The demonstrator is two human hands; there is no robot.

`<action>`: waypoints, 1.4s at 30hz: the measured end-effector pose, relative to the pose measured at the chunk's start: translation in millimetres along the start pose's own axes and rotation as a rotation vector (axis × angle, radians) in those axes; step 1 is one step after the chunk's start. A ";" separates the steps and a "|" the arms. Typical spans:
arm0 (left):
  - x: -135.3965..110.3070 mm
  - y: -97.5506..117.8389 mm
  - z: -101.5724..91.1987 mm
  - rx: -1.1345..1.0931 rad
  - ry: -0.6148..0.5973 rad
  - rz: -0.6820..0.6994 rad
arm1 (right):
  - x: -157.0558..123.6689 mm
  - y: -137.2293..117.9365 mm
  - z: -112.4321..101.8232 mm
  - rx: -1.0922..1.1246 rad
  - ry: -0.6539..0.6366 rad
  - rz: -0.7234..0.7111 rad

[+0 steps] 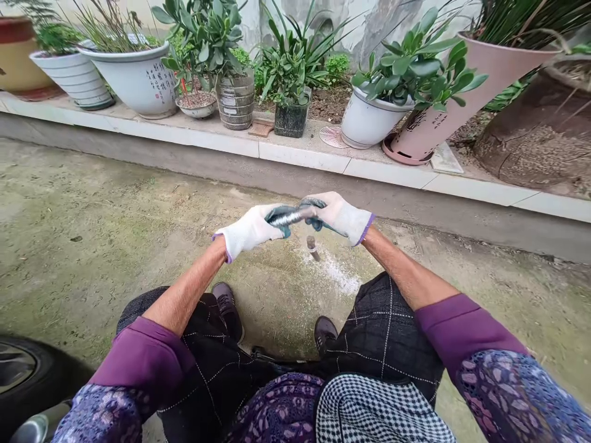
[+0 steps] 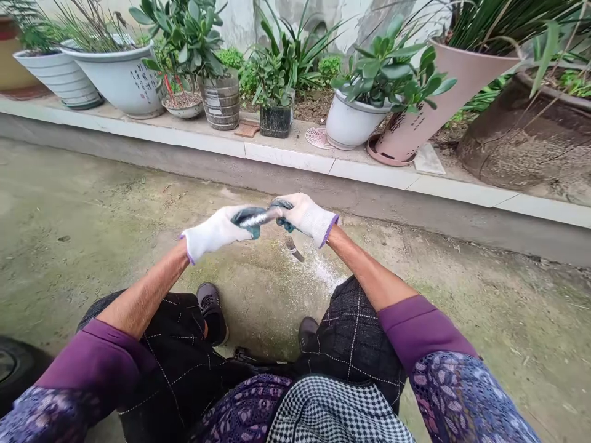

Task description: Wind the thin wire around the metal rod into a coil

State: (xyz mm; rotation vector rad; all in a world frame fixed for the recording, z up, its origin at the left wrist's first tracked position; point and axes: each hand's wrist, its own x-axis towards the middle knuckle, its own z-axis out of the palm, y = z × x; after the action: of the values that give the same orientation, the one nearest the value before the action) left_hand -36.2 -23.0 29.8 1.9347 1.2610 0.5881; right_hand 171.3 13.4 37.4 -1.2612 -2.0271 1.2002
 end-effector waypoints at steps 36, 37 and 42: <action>-50.8 -49.2 -134.1 -1.125 0.825 -0.120 | 28.6 142.6 -32.7 -0.372 -0.126 0.376; -53.4 -55.0 -134.8 -1.155 0.846 -0.155 | 27.6 145.6 -43.7 -0.429 -0.094 0.376; -69.8 -75.0 -144.8 -1.136 0.999 -0.252 | 9.0 170.9 -71.7 -0.670 -0.053 0.458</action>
State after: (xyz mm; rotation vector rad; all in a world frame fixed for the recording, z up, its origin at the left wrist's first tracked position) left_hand -210.5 -20.2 62.2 0.4752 1.2060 1.7649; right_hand 301.4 85.8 -73.2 -2.1149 -2.3528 0.7298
